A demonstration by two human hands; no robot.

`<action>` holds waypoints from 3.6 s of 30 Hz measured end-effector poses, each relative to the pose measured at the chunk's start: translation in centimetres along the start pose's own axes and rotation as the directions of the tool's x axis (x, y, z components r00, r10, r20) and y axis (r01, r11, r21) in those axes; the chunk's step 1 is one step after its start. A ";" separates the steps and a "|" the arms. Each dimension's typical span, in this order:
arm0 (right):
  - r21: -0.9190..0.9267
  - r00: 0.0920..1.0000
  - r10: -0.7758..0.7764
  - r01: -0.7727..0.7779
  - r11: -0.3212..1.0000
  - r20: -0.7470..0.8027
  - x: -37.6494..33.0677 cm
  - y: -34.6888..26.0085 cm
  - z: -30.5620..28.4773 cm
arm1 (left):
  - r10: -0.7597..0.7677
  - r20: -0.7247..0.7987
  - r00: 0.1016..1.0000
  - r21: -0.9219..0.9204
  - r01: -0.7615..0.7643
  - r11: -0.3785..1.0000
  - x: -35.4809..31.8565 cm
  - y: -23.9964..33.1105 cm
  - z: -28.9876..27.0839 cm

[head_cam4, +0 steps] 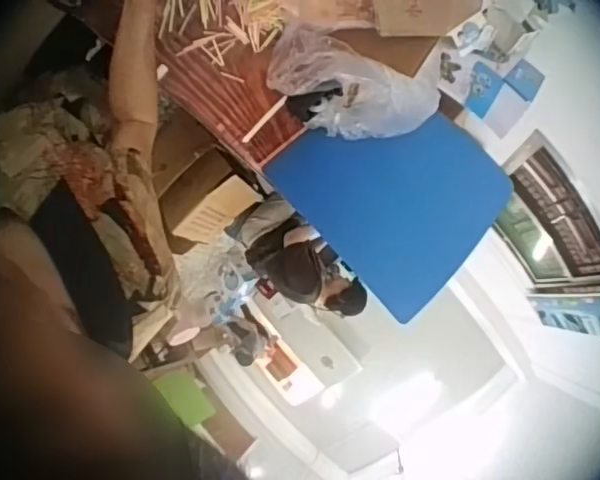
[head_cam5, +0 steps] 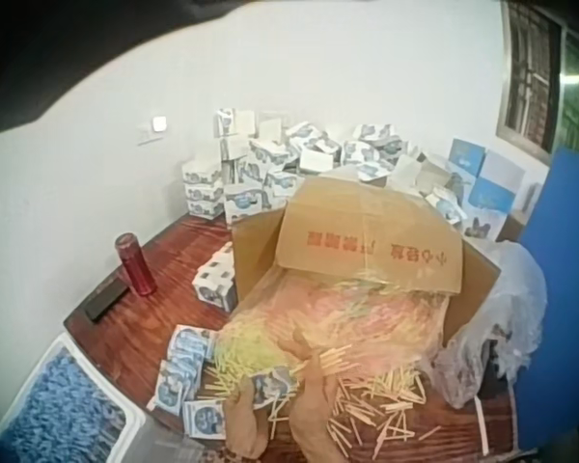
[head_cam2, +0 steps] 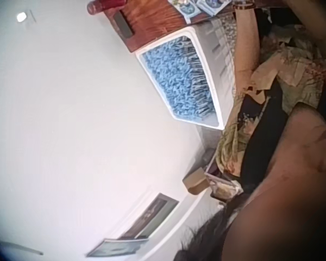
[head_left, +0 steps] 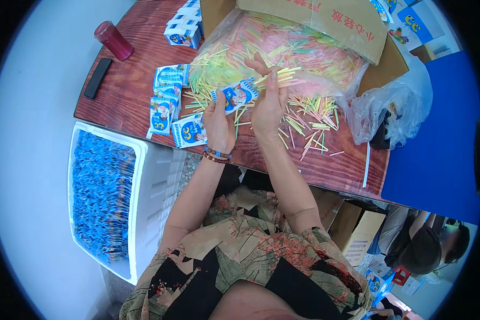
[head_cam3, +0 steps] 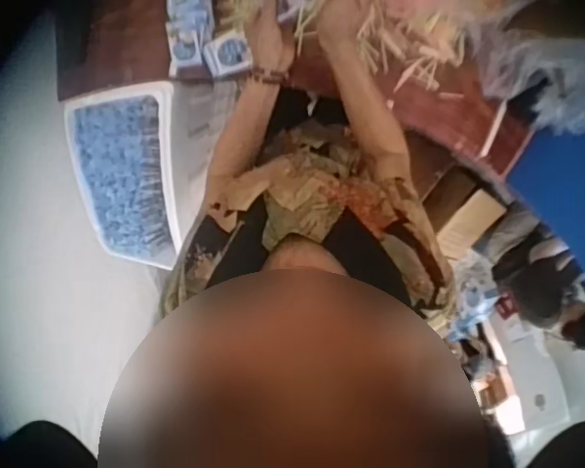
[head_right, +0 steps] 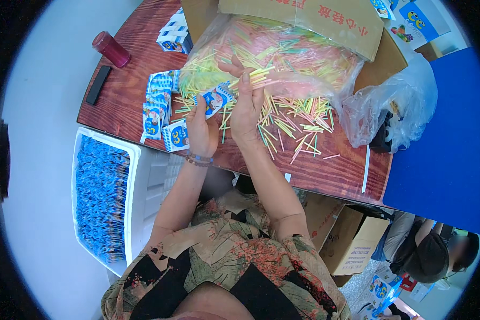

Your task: Packing small wooden or plastic sticks into blue cardboard boxes on a production line.

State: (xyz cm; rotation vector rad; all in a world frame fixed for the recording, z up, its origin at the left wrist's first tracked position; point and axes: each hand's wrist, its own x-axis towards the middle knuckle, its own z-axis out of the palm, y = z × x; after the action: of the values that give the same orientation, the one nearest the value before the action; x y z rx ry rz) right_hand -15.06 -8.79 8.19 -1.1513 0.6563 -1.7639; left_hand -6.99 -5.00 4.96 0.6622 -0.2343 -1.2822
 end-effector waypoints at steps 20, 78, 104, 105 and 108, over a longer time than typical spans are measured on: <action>-0.128 0.997 0.041 -0.032 0.991 0.070 -1.4 -0.5 0.8 | -0.077 0.115 0.990 -0.052 0.083 0.995 0.8 -1.6 -1.8; -0.976 0.876 0.430 0.177 0.128 0.216 -4.1 0.8 -4.5 | 0.581 0.463 0.669 0.885 -0.309 -0.350 -2.7 9.1 -13.7; -0.702 0.798 0.425 -0.003 0.713 0.428 -4.7 5.5 1.9 | 0.581 0.407 0.705 0.913 -0.288 -0.290 -2.5 6.8 -14.7; -0.700 0.800 0.421 -0.001 0.714 0.427 -4.6 5.6 1.6 | 0.581 0.411 0.703 0.911 -0.291 -0.292 -2.4 6.9 -14.9; -0.767 0.758 0.402 0.196 0.611 0.514 -4.4 5.1 1.4 | 0.557 0.427 0.712 0.904 -0.327 -0.274 -2.4 7.1 -15.4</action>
State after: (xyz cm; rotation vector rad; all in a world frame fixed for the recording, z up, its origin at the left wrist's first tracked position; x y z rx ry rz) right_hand -11.09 -7.12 2.88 -2.1470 1.0765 -0.7646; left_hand 5.95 3.14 -2.73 1.7630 -1.3049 0.0656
